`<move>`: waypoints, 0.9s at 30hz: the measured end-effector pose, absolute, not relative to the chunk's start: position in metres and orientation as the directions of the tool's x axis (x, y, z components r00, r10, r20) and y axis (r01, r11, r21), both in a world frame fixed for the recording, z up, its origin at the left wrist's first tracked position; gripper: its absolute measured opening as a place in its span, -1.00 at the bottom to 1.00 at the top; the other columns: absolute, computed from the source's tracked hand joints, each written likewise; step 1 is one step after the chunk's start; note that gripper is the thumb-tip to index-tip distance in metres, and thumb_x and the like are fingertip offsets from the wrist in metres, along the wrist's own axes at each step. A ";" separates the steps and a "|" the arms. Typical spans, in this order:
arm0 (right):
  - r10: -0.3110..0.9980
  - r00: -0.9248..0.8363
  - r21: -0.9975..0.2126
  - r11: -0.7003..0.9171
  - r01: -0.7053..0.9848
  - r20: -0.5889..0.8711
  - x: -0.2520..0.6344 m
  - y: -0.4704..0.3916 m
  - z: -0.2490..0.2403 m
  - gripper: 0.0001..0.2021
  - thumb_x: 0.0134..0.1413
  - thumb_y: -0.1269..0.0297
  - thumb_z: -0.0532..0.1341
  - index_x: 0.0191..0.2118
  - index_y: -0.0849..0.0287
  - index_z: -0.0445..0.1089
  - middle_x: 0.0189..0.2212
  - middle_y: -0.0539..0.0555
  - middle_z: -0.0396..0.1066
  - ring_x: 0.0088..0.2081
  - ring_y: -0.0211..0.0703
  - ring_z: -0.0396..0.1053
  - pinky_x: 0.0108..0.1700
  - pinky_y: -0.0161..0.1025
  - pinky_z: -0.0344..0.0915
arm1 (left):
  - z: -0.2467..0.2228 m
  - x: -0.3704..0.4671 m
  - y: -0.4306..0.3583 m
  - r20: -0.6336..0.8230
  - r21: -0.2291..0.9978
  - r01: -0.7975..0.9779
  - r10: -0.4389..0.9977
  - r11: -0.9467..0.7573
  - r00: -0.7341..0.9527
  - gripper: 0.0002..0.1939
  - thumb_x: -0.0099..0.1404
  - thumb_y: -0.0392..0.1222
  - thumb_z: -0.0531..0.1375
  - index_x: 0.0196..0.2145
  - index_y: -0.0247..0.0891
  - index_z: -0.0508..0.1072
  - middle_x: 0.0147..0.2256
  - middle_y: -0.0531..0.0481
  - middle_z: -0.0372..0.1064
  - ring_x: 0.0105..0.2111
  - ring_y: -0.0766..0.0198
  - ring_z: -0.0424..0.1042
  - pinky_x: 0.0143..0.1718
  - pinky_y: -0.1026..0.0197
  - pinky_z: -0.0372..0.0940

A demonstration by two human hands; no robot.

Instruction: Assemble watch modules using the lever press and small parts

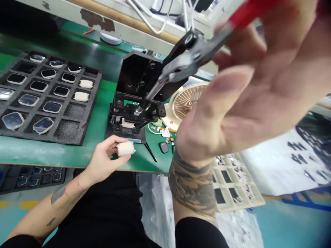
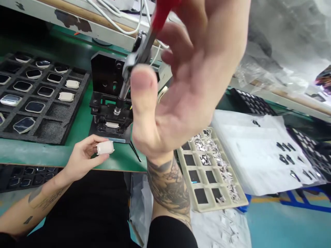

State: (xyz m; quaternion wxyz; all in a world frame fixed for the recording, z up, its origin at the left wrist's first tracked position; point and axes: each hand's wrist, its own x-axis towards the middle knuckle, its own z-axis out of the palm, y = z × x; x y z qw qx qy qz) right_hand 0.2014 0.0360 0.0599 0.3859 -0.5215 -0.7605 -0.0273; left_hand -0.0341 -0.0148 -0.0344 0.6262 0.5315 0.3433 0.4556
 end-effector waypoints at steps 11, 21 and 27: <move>0.894 -0.289 -0.317 0.400 0.860 0.342 0.161 0.006 -0.029 -0.49 0.57 0.45 0.05 0.50 0.25 0.33 0.34 0.42 0.45 0.41 0.27 0.41 0.47 0.32 0.44 | -0.030 -0.077 -0.010 0.408 0.839 0.251 0.864 -0.482 0.295 -0.71 0.47 -0.20 0.46 0.12 -0.17 0.69 -0.15 -0.02 0.70 -0.32 0.26 0.57 -0.23 0.23 0.48; 0.861 -0.080 -0.569 0.399 0.720 0.502 0.164 -0.025 -0.018 -0.51 0.58 0.46 0.11 0.48 0.04 0.37 0.34 0.23 0.49 0.38 0.04 0.48 0.43 0.06 0.52 | -0.008 -0.066 0.012 0.548 0.504 0.518 0.719 -0.691 0.427 -0.65 0.66 -0.19 0.27 0.32 -0.23 0.57 0.09 -0.20 0.58 0.00 0.06 0.66 0.03 0.07 0.57; 0.827 0.036 -0.582 0.364 0.727 0.562 0.177 -0.057 -0.020 -0.49 0.54 0.47 0.19 0.46 -0.01 0.41 0.27 0.20 0.57 0.32 0.06 0.55 0.31 0.07 0.62 | -0.004 -0.022 0.058 0.215 0.208 0.746 0.774 -0.633 0.596 -0.64 0.73 -0.08 0.12 0.19 -0.08 0.70 0.09 -0.19 0.66 -0.25 0.00 0.73 -0.41 0.09 0.41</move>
